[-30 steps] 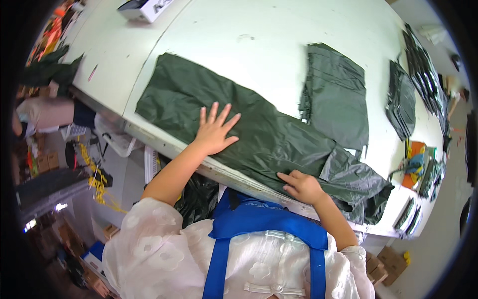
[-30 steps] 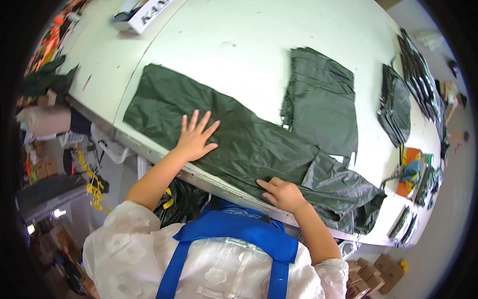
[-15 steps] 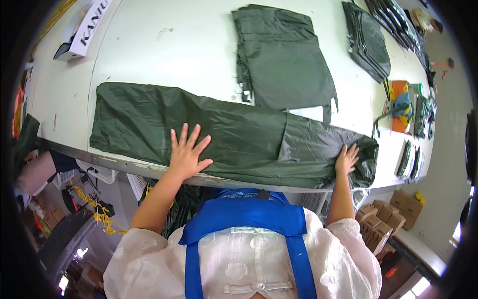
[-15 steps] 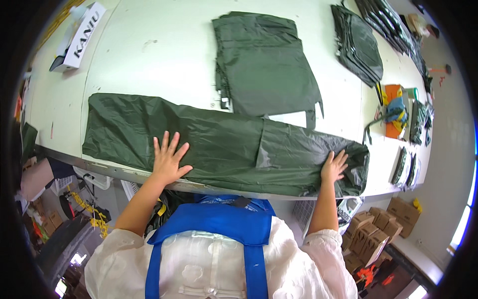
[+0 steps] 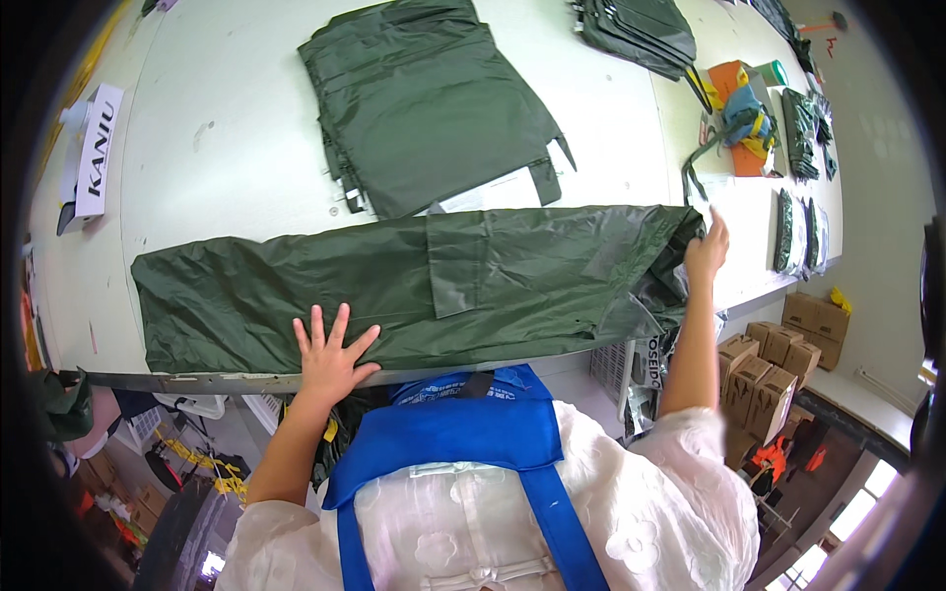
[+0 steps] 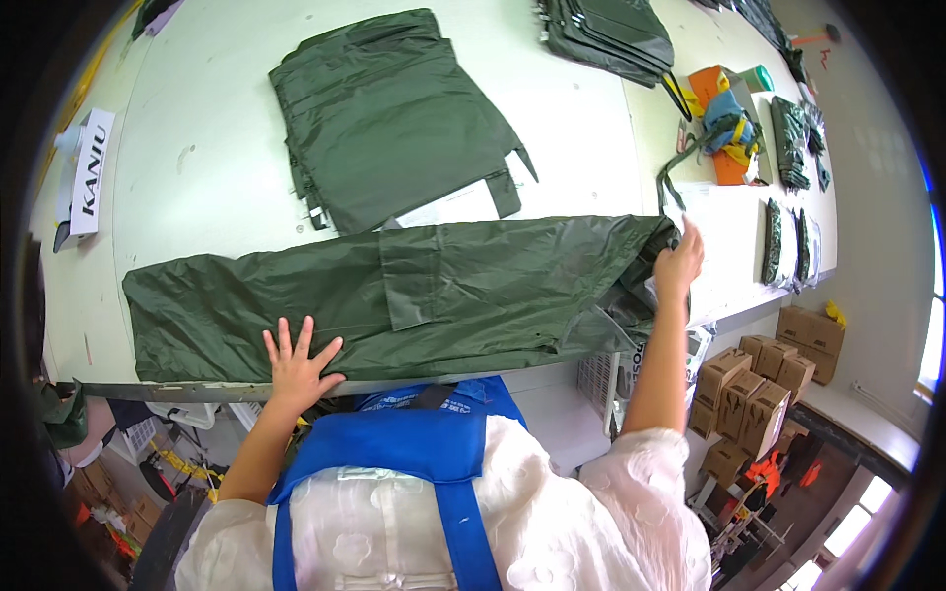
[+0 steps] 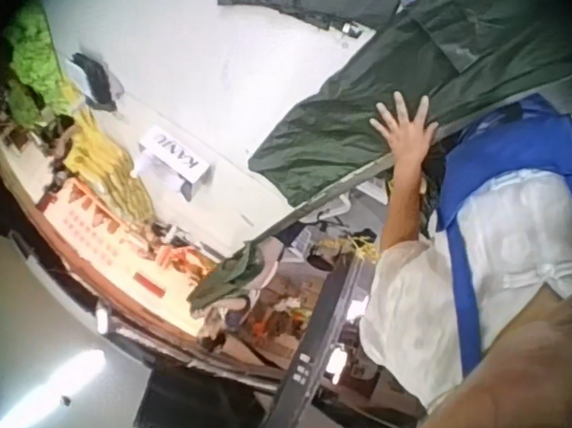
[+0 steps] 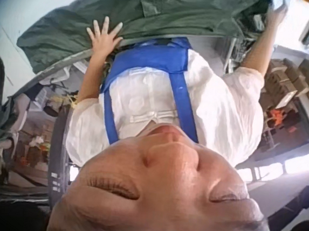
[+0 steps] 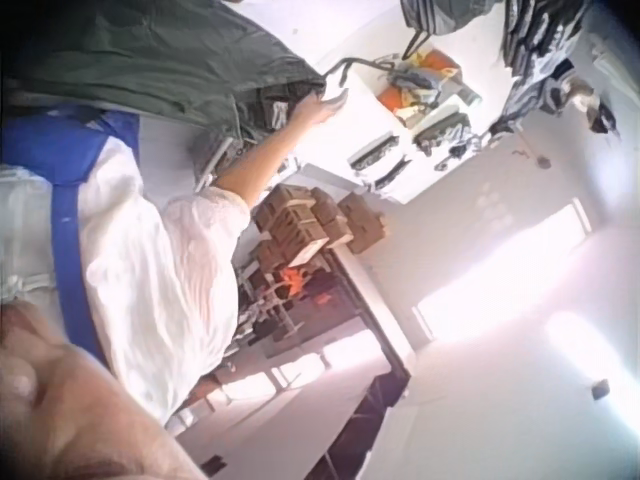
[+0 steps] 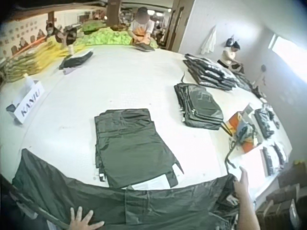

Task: The person folds a green jacket on a white table. They smooth the fabric, fold the sleeves and body, and place the folded jacket into a clear plastic bag. The person then places the bagged jacket on a stack of similar items.

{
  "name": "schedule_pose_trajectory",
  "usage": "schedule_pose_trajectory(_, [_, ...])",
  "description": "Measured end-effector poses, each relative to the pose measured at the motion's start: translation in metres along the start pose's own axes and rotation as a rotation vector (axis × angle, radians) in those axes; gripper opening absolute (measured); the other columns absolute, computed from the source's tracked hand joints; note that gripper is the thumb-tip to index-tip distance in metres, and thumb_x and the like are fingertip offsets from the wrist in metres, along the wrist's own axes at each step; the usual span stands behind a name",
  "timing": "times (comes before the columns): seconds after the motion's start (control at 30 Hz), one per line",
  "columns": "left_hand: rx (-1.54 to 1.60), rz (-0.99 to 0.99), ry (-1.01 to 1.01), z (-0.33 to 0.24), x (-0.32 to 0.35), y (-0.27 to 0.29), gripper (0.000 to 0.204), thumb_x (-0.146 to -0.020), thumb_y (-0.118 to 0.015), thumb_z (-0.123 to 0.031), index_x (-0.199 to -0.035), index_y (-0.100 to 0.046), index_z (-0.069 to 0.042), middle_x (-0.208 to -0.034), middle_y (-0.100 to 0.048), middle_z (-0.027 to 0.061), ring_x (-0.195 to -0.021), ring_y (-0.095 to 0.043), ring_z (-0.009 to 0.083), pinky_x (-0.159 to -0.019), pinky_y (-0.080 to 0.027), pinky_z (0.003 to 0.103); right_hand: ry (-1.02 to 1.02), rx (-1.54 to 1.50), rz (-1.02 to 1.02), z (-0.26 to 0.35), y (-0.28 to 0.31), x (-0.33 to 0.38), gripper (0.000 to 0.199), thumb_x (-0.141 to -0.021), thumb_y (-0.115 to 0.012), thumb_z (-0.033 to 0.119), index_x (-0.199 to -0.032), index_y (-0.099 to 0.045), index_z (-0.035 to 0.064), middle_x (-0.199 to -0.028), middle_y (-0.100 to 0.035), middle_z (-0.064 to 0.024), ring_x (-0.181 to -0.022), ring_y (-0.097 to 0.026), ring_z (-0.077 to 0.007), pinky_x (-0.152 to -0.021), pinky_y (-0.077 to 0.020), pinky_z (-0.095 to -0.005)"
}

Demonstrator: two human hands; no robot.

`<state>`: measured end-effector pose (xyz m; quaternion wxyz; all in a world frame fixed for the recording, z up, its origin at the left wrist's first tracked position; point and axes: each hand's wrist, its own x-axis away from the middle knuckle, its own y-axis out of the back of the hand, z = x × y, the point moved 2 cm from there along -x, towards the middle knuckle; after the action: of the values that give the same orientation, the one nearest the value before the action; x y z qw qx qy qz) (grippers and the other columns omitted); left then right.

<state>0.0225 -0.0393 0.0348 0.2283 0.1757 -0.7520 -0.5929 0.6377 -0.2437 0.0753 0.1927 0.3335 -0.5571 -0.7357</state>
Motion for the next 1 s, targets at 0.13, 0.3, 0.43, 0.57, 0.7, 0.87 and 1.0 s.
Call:
schedule_pose_trajectory(0.13, [0.0,-0.092,-0.064,-0.034,-0.013,0.017,0.056,-0.072,-0.073,-0.029,-0.126,-0.057,-0.029,-0.144,-0.036,0.0092,-0.133,-0.028,0.0391,-0.105,-0.018,0.065,-0.457,-0.754,0.577,-0.042,0.018,-0.047,0.089,-0.07,-0.065,0.004,-0.148,-0.025,0.0142,-0.148,-0.032,-0.0172,-0.137,-0.029,-0.0319,-0.111,-0.0262,-0.0401])
schedule_pose_trajectory(0.3, [0.313,-0.125,-0.269,-0.13,-0.092,0.042,0.051,-0.074,-0.067,-0.014,-0.124,-0.058,-0.017,-0.122,-0.054,0.0091,-0.105,-0.054,0.0269,-0.087,-0.044,0.04,-0.184,-0.539,0.615,-0.031,0.005,-0.029,0.104,-0.061,-0.082,0.018,-0.148,-0.024,0.0091,-0.148,-0.029,-0.0192,-0.139,-0.025,-0.0292,-0.113,-0.0218,-0.0363])
schedule_pose_trajectory(0.43, [0.342,-0.025,-0.316,-0.158,-0.131,0.011,0.039,-0.071,-0.067,-0.01,-0.109,-0.064,-0.013,-0.102,-0.059,0.0059,-0.092,-0.057,0.0255,-0.078,-0.047,0.037,-0.348,-0.578,0.587,-0.08,-0.003,-0.007,0.094,-0.062,-0.083,0.02,-0.141,-0.035,0.0023,-0.128,-0.052,-0.0184,-0.118,-0.049,-0.028,-0.102,-0.0377,-0.0347])
schedule_pose_trajectory(0.57, [0.613,-0.036,-0.155,-0.149,-0.145,0.023,0.027,-0.068,-0.058,0.0,-0.093,-0.066,-0.009,-0.088,-0.059,0.0094,-0.083,-0.058,0.03,-0.072,-0.048,0.038,-0.384,-0.58,0.794,-0.084,0.015,-0.017,0.076,-0.066,-0.081,0.022,-0.13,-0.046,-0.0023,-0.108,-0.063,-0.014,-0.097,-0.059,-0.0231,-0.09,-0.0463,-0.0331])
schedule_pose_trajectory(0.7, [0.735,-0.019,-0.036,-0.135,-0.146,0.032,0.024,-0.069,-0.051,0.001,-0.09,-0.063,-0.003,-0.087,-0.058,0.0125,-0.082,-0.058,0.0322,-0.072,-0.049,0.039,-0.495,-0.911,0.822,-0.088,0.03,-0.016,0.059,-0.072,-0.077,0.022,-0.12,-0.054,-0.0039,-0.103,-0.064,-0.0124,-0.094,-0.059,-0.019,-0.088,-0.0464,-0.0305])
schedule_pose_trajectory(0.87, [0.832,-0.014,0.007,-0.122,-0.14,0.019,0.024,-0.066,-0.048,0.007,-0.085,-0.06,-0.001,-0.085,-0.057,0.0146,-0.079,-0.057,0.0326,-0.07,-0.048,0.037,-0.451,-0.455,0.278,-0.118,0.047,-0.036,0.036,-0.079,-0.07,0.02,-0.105,-0.059,-0.0016,-0.095,-0.065,-0.0172,-0.089,-0.061,-0.0214,-0.081,-0.0475,-0.0334])
schedule_pose_trajectory(1.0, [0.715,-0.01,-0.12,-0.133,-0.148,0.018,0.023,-0.065,-0.053,0.004,-0.085,-0.062,-0.004,-0.087,-0.057,0.0115,-0.085,-0.056,0.031,-0.073,-0.047,0.039,-0.421,-0.23,0.256,-0.162,0.01,-0.022,0.06,-0.071,-0.069,0.006,-0.127,-0.047,0.0069,-0.127,-0.053,-0.0181,-0.111,-0.054,-0.0338,-0.092,-0.0453,-0.038])
